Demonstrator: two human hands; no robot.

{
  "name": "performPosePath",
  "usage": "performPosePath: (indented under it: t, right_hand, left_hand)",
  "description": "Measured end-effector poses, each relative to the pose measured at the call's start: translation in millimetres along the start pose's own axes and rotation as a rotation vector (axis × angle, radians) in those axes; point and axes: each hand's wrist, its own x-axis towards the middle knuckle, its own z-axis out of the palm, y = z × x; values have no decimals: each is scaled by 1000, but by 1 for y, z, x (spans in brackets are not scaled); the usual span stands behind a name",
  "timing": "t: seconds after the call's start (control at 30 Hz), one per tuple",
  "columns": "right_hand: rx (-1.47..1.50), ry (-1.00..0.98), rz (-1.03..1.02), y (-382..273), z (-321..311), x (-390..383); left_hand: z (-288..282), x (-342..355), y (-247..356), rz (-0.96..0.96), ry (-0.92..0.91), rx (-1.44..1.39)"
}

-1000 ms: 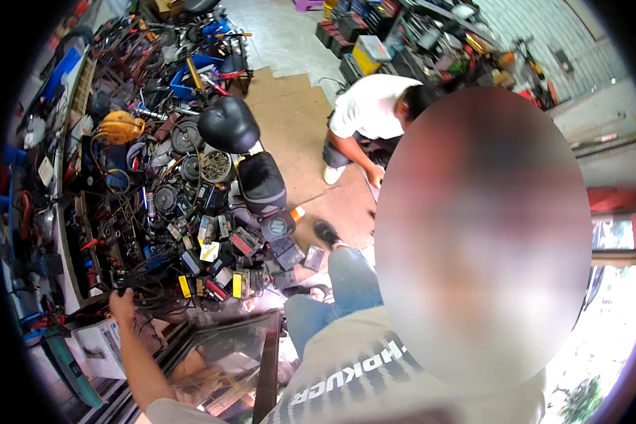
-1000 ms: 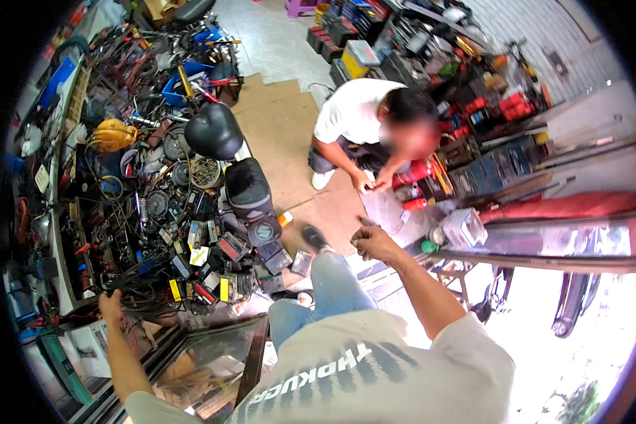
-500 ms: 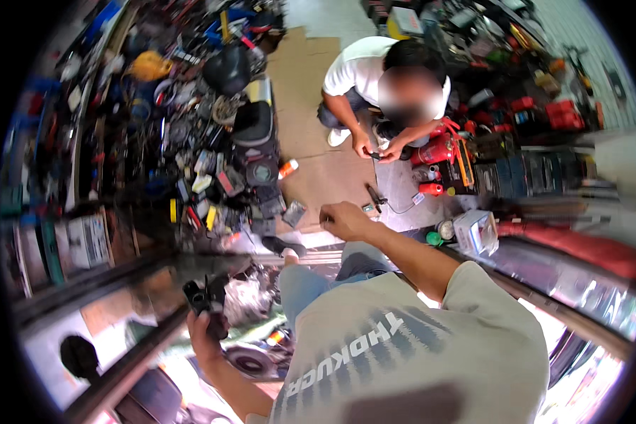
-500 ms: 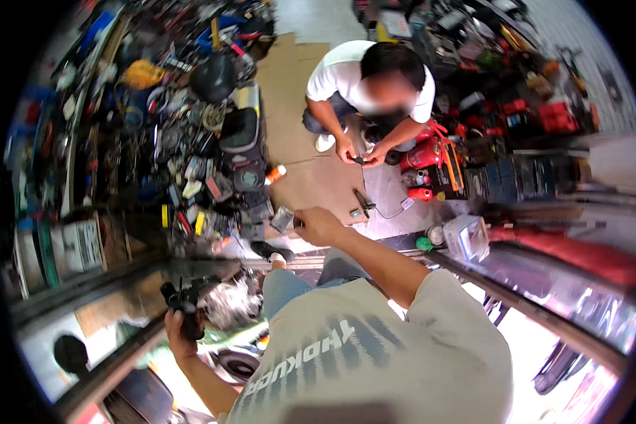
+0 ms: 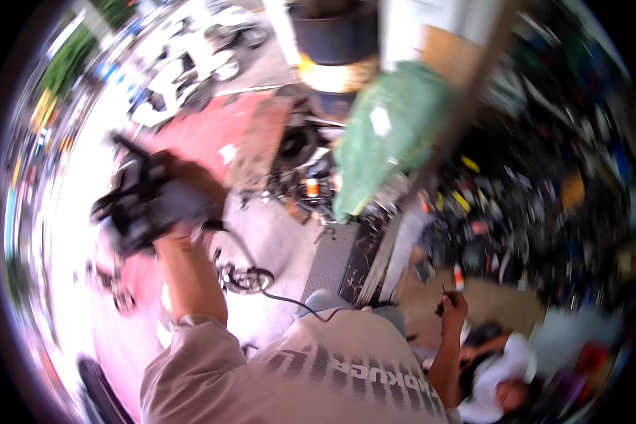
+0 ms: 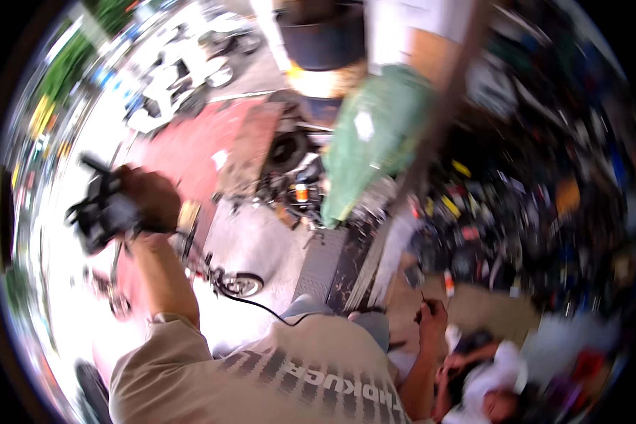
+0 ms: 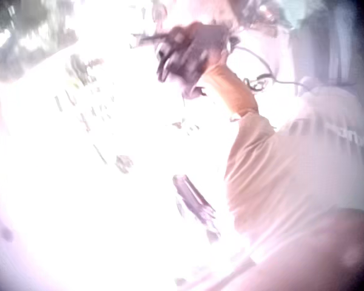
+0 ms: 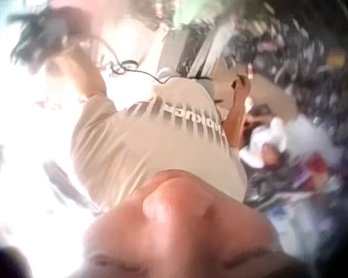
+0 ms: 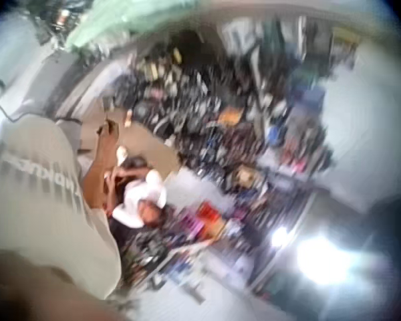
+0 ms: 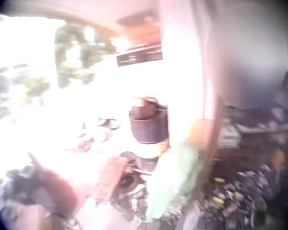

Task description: The person works on a red bicycle in a cluttered workshop, handling the handlebar stem and a black control unit. They use pliers to strip wires and connect them to a circuit board, then attach the unit to the handlebar stem.

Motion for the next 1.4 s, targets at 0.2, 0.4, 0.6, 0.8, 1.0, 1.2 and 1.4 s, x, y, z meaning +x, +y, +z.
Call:
performPosePath:
  t: [0.2,0.4,0.6,0.8,1.0,1.2,1.4]
  right_hand:
    - [-198,-311,-210,-36,143,42]
    - [-232,-868,-307,-136,354,-56]
    - [-204,-1372,-582,-217,495,-175]
    - [-292,-1787,-835,-234,585,-229]
    - [-417,-1945,-847,-221,646,-284]
    - [-490,-1912,-901,-178,724,-360]
    - [-460,-1697,-720,-115,782,-450]
  left_hand:
    - [10,-187,34,187,577,159]
    - [34,-315,61,-60,1089,317]
    - [37,-351,71,-31,1319,193]
    - [57,-364,80,-93,1613,725]
    - [49,-420,114,-241,1628,1057]
    - [-1,-504,176,-120,1584,750]
    - [-48,-601,227,-223,1456,758]
